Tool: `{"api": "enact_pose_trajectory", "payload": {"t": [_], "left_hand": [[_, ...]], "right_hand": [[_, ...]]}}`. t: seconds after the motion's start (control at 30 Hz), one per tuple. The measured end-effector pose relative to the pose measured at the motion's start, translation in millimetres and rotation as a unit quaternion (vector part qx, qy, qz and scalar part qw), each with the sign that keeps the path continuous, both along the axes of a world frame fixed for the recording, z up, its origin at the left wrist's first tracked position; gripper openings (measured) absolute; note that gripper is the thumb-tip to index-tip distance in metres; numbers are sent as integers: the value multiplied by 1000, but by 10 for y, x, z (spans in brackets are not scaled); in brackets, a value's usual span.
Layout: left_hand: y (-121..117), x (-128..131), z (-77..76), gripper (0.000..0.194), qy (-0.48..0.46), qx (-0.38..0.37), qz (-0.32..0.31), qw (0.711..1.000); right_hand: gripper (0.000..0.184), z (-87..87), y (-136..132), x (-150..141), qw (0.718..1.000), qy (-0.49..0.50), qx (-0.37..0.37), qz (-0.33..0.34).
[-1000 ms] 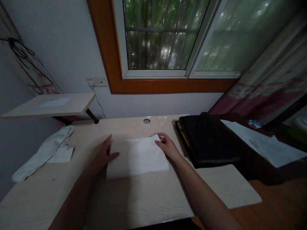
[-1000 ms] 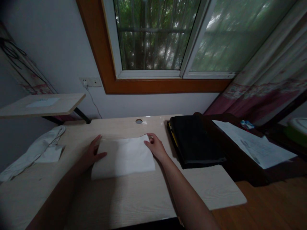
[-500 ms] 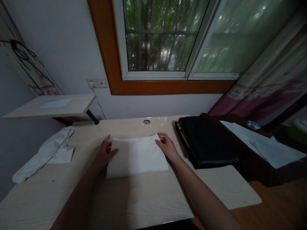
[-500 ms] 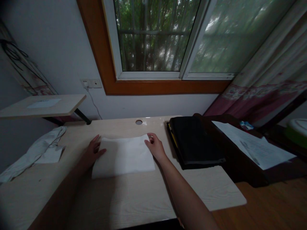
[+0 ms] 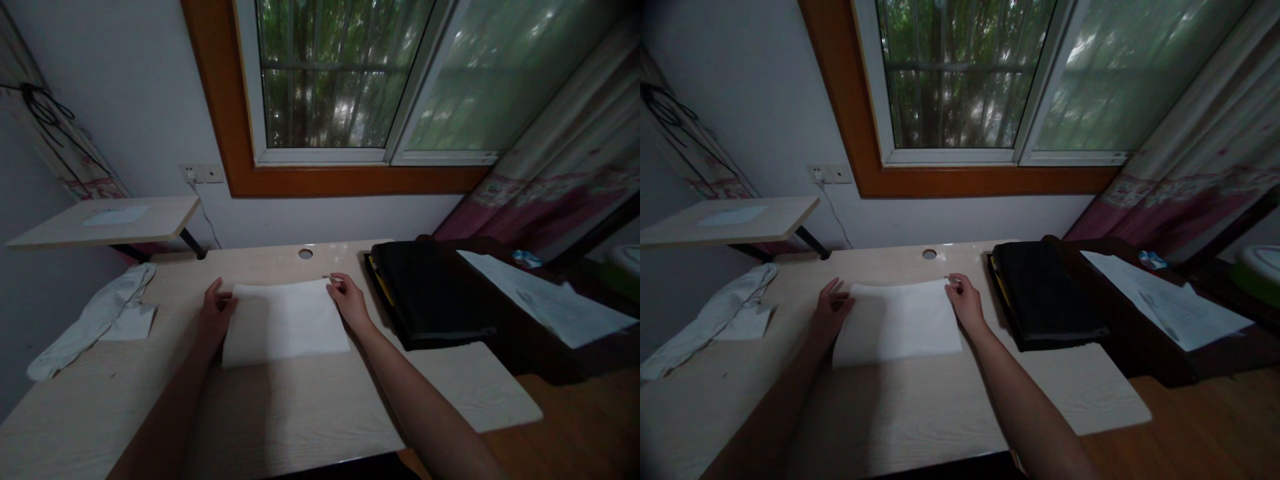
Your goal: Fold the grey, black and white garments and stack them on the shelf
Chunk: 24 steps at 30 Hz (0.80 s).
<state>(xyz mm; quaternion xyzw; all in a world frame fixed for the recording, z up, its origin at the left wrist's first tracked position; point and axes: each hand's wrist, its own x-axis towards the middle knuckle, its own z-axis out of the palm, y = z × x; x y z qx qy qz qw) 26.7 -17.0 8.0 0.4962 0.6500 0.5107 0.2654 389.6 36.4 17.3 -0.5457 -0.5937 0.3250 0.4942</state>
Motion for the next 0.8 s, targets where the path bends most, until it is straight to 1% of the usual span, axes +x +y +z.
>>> {"api": "enact_pose_trajectory", "payload": {"t": [0.07, 0.1, 0.17, 0.23, 0.27, 0.33, 0.4, 0.43, 0.5, 0.53, 0.6, 0.7, 0.8], "left_hand": [[9, -16, -6, 80, 12, 5, 3, 1000], [4, -23, 15, 75, 26, 12, 3, 1000], [-30, -24, 114, 60, 79, 34, 2, 996], [-94, 20, 271, 45, 162, 59, -12, 985], [-134, 67, 356, 41, 207, 70, -30, 975], [-218, 220, 500, 41, 295, 86, -85, 948], [-294, 437, 564, 43, 363, 84, -152, 915], [-324, 558, 559, 43, 392, 78, -173, 900], [-362, 786, 486, 46, 433, 70, -192, 878], [-369, 880, 429, 47, 447, 66, -198, 870], [-363, 1003, 311, 49, 463, 58, -191, 863], [-324, 1010, 196, 52, 476, 41, -179, 860], [-284, 877, 162, 54, 475, 28, -170, 863]], "right_hand": [[41, -9, 12, 10, 1000, 6, 13, -1], [40, -8, 13, 20, 1000, 2, 22, -2], [37, 18, 0, 42, 998, -35, 45, -11], [36, 81, -46, 44, 991, -113, 76, -12], [37, 125, -85, 27, 983, -159, 93, -4], [43, 220, -190, -56, 963, -239, 120, 28], [50, 298, -321, -208, 945, -295, 130, 62], [53, 321, -389, -303, 936, -318, 129, 76], [54, 325, -514, -504, 921, -354, 126, 101], [53, 306, -565, -598, 914, -368, 126, 113], [53, 243, -640, -743, 903, -389, 120, 133], [55, 144, -677, -824, 896, -404, 112, 144], [57, 97, -648, -774, 896, -406, 111, 144]]}}
